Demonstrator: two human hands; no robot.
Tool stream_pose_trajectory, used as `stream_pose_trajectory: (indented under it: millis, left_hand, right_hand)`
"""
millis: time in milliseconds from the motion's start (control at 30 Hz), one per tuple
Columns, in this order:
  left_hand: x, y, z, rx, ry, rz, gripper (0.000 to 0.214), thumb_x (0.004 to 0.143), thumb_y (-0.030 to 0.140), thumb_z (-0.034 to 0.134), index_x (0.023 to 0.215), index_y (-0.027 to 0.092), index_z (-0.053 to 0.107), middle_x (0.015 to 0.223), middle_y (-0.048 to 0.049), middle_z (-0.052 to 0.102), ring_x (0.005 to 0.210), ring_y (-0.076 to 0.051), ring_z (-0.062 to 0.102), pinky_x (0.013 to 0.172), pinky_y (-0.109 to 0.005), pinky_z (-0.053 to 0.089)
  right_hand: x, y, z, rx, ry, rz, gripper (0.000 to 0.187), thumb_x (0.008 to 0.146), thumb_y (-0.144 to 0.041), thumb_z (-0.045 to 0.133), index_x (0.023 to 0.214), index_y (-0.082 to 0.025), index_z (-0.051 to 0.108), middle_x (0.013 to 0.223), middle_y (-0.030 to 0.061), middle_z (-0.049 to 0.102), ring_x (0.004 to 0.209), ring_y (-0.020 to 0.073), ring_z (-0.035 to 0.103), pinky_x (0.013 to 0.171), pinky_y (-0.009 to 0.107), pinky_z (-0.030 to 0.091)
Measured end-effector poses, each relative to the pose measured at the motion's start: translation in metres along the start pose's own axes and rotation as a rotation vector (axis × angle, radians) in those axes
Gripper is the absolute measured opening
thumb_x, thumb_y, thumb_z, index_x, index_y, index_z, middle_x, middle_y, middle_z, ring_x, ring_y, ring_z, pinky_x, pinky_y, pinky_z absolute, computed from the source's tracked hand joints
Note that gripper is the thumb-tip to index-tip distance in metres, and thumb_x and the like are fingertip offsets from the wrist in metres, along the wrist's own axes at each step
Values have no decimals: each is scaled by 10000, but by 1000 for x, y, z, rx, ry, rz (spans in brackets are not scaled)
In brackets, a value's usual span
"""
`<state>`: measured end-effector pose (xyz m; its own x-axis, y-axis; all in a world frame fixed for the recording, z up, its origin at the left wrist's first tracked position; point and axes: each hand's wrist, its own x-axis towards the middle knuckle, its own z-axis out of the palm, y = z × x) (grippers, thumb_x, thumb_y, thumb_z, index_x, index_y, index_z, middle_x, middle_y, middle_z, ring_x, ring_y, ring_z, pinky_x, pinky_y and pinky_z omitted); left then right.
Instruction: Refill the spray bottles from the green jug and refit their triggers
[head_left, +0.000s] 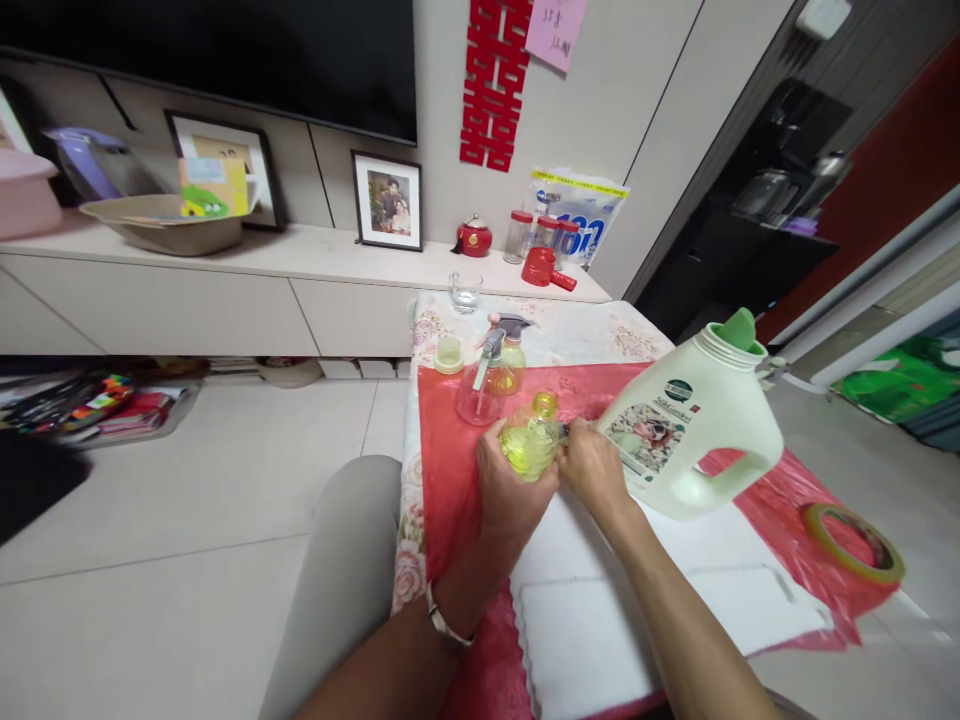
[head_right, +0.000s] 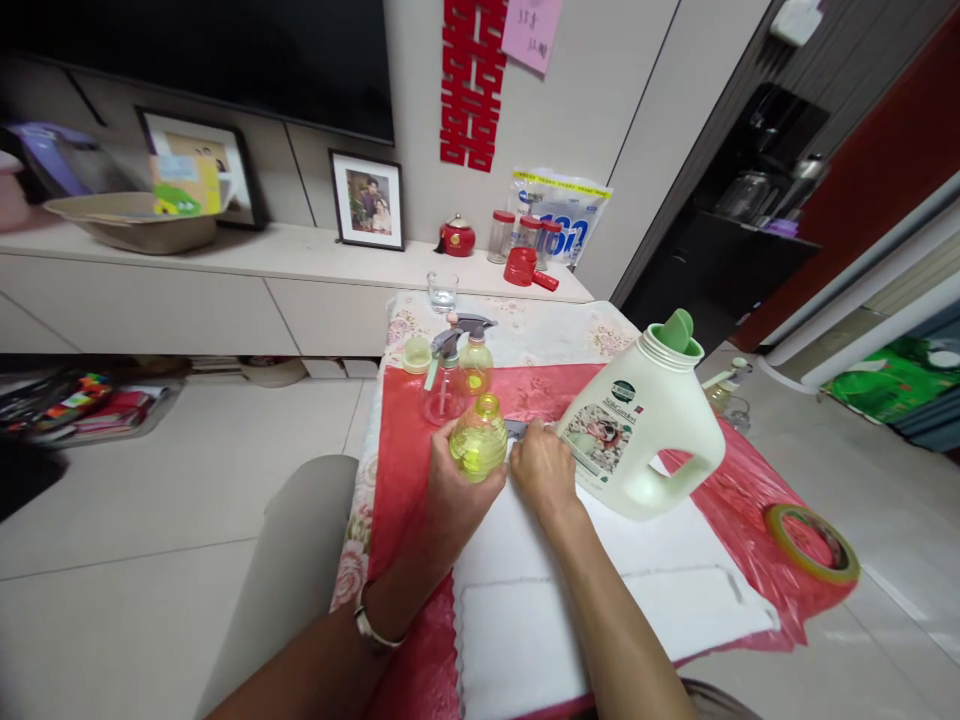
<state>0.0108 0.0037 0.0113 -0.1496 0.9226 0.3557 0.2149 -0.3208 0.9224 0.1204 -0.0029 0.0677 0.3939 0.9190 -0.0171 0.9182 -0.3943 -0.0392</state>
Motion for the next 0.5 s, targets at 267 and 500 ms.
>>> stream_pose_trajectory:
  millis: [267,500]
  left_hand:
    - [-4,9,-4,-12,-85,-86,722,595,119,757,1234,217,435,1168,-100,606,1130,-308,623,952,-480,547]
    - [-16,12,-2,-22,-309,-118,729,589,97,736,1243,216,436,1208,-113,589,1163,-317,590,993,-498,519]
  right_hand:
    - [-26,34,-47,504,468,54,476,864,-526,557,1148,-152,633,948,73,681,732,186,598,720,334,452]
    - [-47,34,-94,1231,914,-118,265,759,-352,746,932,-179,644,840,6,615,707,142,573,649,318,489]
